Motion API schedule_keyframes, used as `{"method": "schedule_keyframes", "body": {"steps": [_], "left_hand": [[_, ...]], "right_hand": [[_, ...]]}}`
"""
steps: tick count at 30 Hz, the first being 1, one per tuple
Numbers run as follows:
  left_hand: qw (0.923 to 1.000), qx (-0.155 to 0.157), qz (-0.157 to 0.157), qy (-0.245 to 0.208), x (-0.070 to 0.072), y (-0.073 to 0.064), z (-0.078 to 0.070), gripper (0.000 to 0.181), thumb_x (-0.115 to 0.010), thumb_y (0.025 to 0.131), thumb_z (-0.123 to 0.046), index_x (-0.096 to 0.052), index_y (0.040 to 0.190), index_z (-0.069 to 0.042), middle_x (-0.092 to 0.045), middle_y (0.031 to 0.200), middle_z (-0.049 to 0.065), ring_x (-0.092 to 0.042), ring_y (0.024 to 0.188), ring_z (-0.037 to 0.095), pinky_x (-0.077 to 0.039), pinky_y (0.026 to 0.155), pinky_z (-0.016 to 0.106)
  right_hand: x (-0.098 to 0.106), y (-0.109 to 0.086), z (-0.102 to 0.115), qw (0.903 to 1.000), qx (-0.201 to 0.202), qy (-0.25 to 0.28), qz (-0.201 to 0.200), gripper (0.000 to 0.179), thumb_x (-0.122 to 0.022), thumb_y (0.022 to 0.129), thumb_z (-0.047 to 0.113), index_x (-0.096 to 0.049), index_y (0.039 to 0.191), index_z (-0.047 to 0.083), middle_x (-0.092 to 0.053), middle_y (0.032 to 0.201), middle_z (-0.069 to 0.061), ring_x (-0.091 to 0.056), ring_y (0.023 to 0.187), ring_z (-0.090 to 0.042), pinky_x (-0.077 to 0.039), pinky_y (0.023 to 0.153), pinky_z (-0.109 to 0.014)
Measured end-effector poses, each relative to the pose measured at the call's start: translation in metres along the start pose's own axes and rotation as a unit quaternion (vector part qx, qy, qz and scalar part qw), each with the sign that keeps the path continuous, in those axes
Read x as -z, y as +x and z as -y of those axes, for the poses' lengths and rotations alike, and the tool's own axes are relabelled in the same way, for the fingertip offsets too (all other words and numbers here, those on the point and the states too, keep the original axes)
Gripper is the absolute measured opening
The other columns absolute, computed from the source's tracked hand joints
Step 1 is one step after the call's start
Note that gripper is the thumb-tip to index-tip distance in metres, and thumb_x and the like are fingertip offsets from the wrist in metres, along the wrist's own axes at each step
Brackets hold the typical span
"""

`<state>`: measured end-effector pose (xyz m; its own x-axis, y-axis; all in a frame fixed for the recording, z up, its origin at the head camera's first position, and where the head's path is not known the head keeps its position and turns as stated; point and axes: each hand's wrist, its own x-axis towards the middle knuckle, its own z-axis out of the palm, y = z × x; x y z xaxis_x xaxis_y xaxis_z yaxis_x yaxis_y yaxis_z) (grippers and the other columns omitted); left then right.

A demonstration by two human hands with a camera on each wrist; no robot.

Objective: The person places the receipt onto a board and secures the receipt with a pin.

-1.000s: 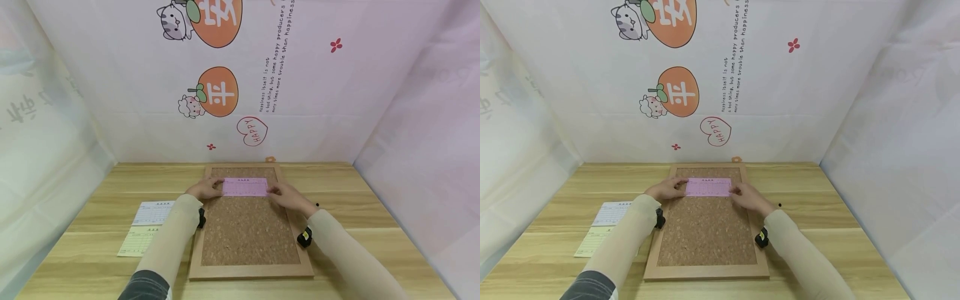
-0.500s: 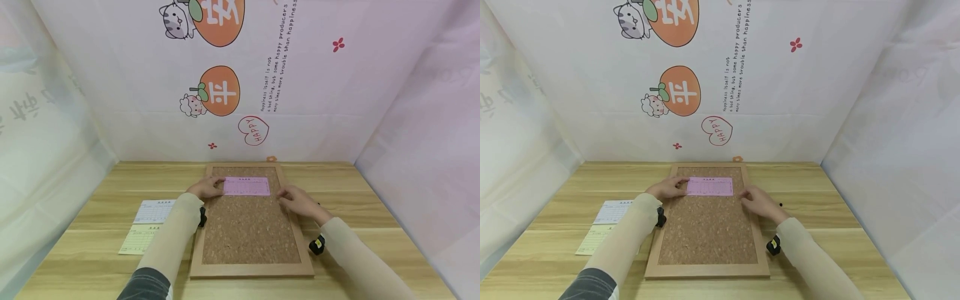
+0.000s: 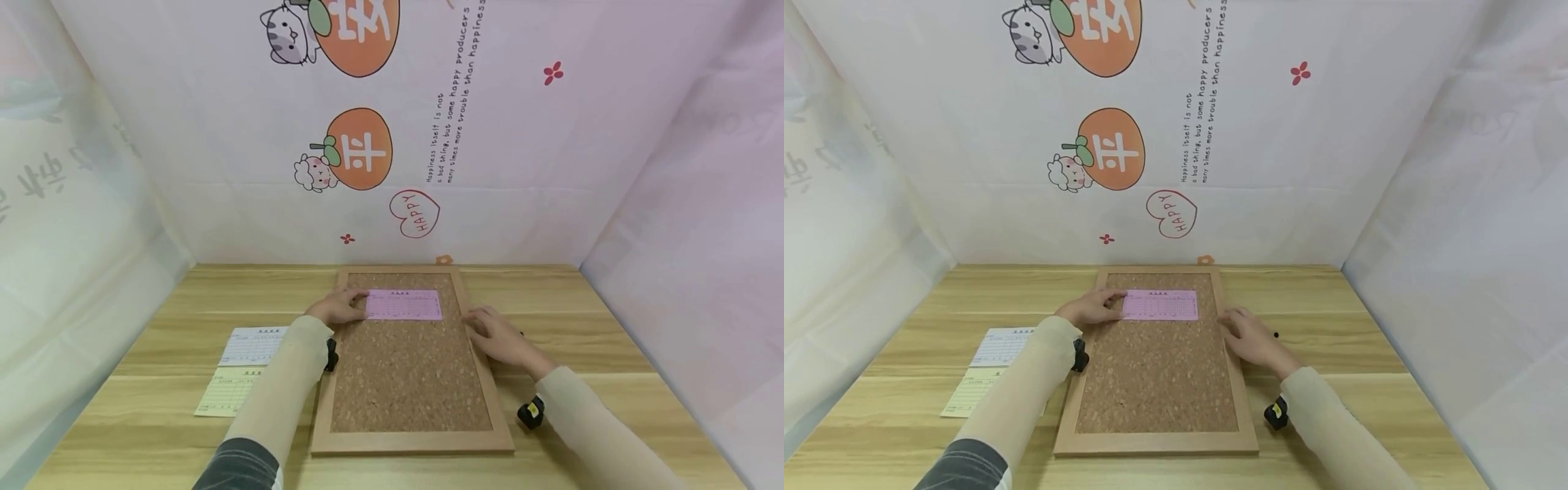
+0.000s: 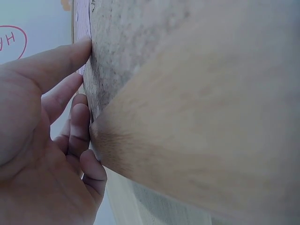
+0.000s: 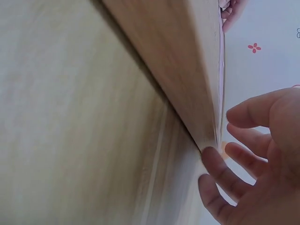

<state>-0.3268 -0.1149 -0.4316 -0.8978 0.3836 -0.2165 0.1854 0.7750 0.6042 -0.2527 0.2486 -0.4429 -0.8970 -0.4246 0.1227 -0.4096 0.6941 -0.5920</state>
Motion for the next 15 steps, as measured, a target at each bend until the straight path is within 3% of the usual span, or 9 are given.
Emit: {"method": "schedule_keyframes", "body": {"steps": [8, 15], "left_hand": [[0.9999, 0.005, -0.002, -0.01, -0.0012, 0.0049, 0.0037, 0.061, -0.063, 0.099, -0.026, -0.041, 0.154, -0.011, -0.028, 0.157, 0.021, -0.028, 0.142, 0.037, -0.025, 0.114, 0.053], [1.0, 0.001, -0.003, -0.004, 0.0011, -0.0018, -0.0021, 0.06, -0.062, 0.1, -0.024, -0.04, 0.154, -0.009, -0.025, 0.159, 0.023, -0.024, 0.144, 0.039, -0.023, 0.114, 0.055]], "right_hand": [[0.0033, -0.0058, -0.0013, 0.9991, -0.003, -0.003, 0.041, 0.051, -0.05, 0.103, 0.006, -0.036, 0.149, -0.009, -0.023, 0.157, -0.032, -0.026, 0.141, -0.051, -0.029, 0.109, -0.063], [0.0048, -0.0054, 0.0006, 0.997, -0.027, 0.002, 0.073, 0.053, -0.044, 0.106, 0.007, -0.028, 0.154, -0.004, -0.014, 0.16, -0.03, -0.015, 0.145, -0.05, -0.02, 0.112, -0.064]]}}
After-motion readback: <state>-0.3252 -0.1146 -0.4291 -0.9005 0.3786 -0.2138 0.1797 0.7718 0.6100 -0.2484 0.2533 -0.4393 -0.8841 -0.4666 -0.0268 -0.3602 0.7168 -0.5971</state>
